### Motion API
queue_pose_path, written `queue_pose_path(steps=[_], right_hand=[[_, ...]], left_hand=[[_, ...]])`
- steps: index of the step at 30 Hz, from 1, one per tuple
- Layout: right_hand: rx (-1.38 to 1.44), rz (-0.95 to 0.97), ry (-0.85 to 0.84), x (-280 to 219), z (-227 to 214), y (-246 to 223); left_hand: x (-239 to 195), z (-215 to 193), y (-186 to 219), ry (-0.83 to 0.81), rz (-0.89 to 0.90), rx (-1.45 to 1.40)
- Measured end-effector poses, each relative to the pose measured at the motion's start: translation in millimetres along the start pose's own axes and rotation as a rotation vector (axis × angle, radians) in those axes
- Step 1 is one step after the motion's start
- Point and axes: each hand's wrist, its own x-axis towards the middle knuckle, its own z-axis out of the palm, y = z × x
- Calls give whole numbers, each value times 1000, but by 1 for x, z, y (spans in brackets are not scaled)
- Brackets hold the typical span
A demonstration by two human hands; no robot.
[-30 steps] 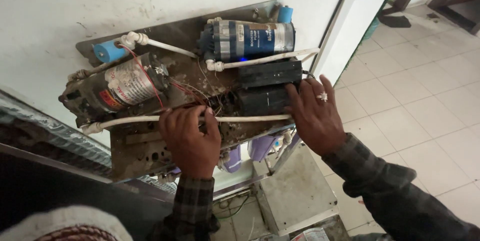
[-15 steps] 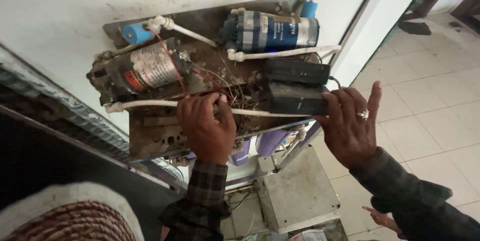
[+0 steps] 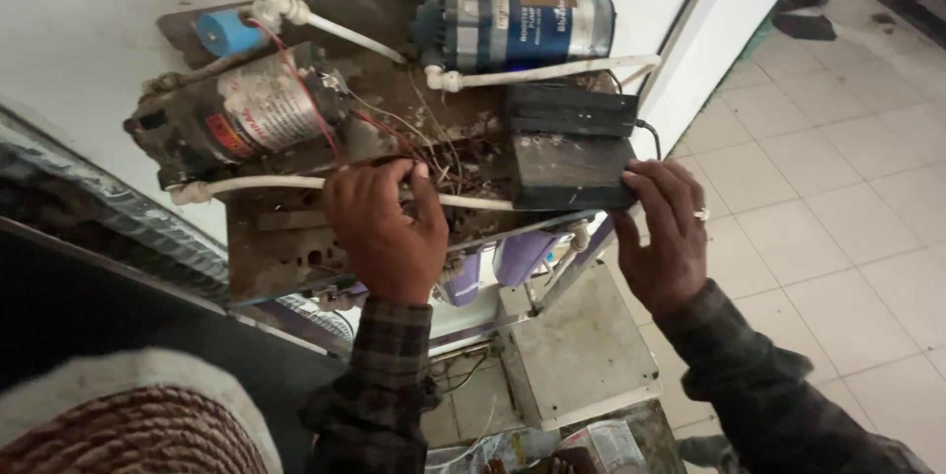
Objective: The recorder is seen inspecting and working on the wiring and components of a water filtration unit.
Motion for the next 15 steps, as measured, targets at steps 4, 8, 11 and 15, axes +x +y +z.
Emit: queue_pose_path(steps=[4, 8, 11, 15], right_hand=[[126, 104, -4, 10, -1, -4], [165, 95, -66, 12, -20, -6], [356, 260, 95, -7, -34, -3], [1301, 877, 711, -157, 46, 91]], left_hand=[[-1, 4, -7, 19, 71, 8], [-7, 5, -12, -24, 78, 41], [-11, 7, -20, -24, 125, 24], [-14, 4, -17, -28, 138, 87]])
